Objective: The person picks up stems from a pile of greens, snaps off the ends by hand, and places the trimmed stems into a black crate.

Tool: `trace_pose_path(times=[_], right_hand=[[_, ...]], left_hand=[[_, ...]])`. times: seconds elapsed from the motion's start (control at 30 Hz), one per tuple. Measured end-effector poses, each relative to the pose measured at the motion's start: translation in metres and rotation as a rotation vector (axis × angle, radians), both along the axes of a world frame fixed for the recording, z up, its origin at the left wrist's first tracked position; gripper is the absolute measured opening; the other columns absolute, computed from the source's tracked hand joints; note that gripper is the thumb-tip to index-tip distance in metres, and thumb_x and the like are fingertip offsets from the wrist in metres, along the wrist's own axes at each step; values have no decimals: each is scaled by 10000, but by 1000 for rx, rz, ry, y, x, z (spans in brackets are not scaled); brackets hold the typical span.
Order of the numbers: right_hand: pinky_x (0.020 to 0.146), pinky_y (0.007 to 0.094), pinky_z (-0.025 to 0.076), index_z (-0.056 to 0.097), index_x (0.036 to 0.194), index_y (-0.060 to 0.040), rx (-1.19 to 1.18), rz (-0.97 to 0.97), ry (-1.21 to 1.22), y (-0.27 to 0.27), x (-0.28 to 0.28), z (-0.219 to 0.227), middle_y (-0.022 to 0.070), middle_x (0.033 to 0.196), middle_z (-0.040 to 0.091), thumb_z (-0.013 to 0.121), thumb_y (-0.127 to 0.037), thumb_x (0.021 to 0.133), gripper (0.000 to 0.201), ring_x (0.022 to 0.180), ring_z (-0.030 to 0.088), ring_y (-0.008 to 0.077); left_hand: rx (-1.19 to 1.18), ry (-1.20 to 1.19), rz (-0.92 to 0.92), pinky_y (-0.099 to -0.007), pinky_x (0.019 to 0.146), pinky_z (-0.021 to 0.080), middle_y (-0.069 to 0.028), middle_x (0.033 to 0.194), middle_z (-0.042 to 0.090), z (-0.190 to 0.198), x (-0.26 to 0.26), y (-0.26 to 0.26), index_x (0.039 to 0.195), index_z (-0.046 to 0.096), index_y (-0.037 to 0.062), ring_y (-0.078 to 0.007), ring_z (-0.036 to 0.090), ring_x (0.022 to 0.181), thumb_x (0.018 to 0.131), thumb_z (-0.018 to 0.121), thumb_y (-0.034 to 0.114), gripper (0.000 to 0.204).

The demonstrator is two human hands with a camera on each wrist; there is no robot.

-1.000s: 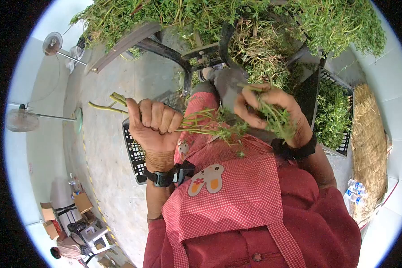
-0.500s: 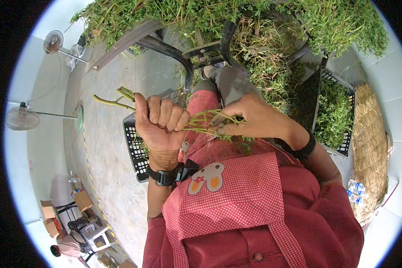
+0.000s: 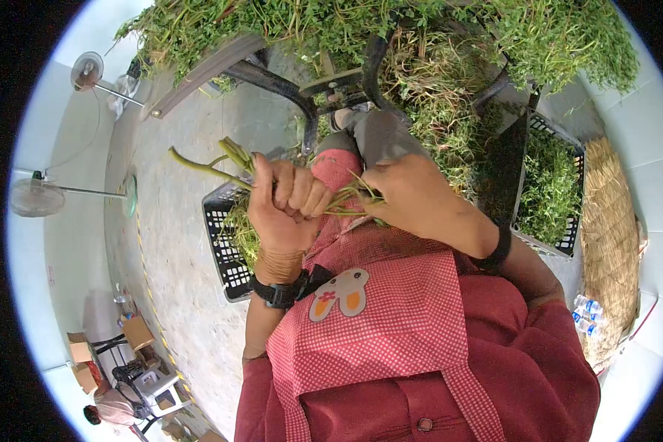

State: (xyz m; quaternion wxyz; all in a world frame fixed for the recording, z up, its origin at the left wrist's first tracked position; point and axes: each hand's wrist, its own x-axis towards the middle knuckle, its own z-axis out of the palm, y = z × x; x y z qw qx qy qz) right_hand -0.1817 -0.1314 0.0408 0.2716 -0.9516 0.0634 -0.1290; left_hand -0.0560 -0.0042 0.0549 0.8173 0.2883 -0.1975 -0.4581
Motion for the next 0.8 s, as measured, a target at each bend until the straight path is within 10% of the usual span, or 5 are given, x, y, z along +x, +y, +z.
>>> trace_pose_path(times=[0.27, 0.53, 0.63, 0.8], right_hand=[[602, 394, 499, 626, 844, -25, 44, -495, -46, -92, 2, -85, 228, 747, 598, 606, -265, 754, 257, 626, 603, 354], [798, 390, 477, 582, 1144, -91, -383, -1123, 332, -302, -268, -173, 145, 1058, 628, 638, -448, 773, 518, 948, 612, 299], [846, 379, 472, 523, 1201, -64, -460, -1137, 293, -274, -268, -134, 152, 1098, 612, 664, -353, 781, 529, 1001, 593, 284], [854, 338, 477, 573, 1120, -23, 707, -465, -235, -221, -148, -106, 118, 1086, 621, 669, -168, 792, 371, 990, 590, 217]], left_hand=[[-167, 169, -96, -256, 360, 128, 48, 440, 202, 9, -1, 10, 531, 284, 155, -86, 123, 356, 964, 293, 453, 526], [-219, 175, -42, -256, 362, 130, 51, 434, 195, 6, 13, 17, 526, 291, 152, -86, 115, 352, 960, 321, 442, 523], [-241, 155, -47, -253, 357, 128, 54, 427, 201, 7, 12, 15, 515, 275, 156, -76, 117, 348, 962, 318, 438, 530], [-263, 92, -110, -248, 357, 136, 52, 426, 210, 7, 11, 11, 524, 283, 156, -75, 130, 344, 963, 316, 435, 521]])
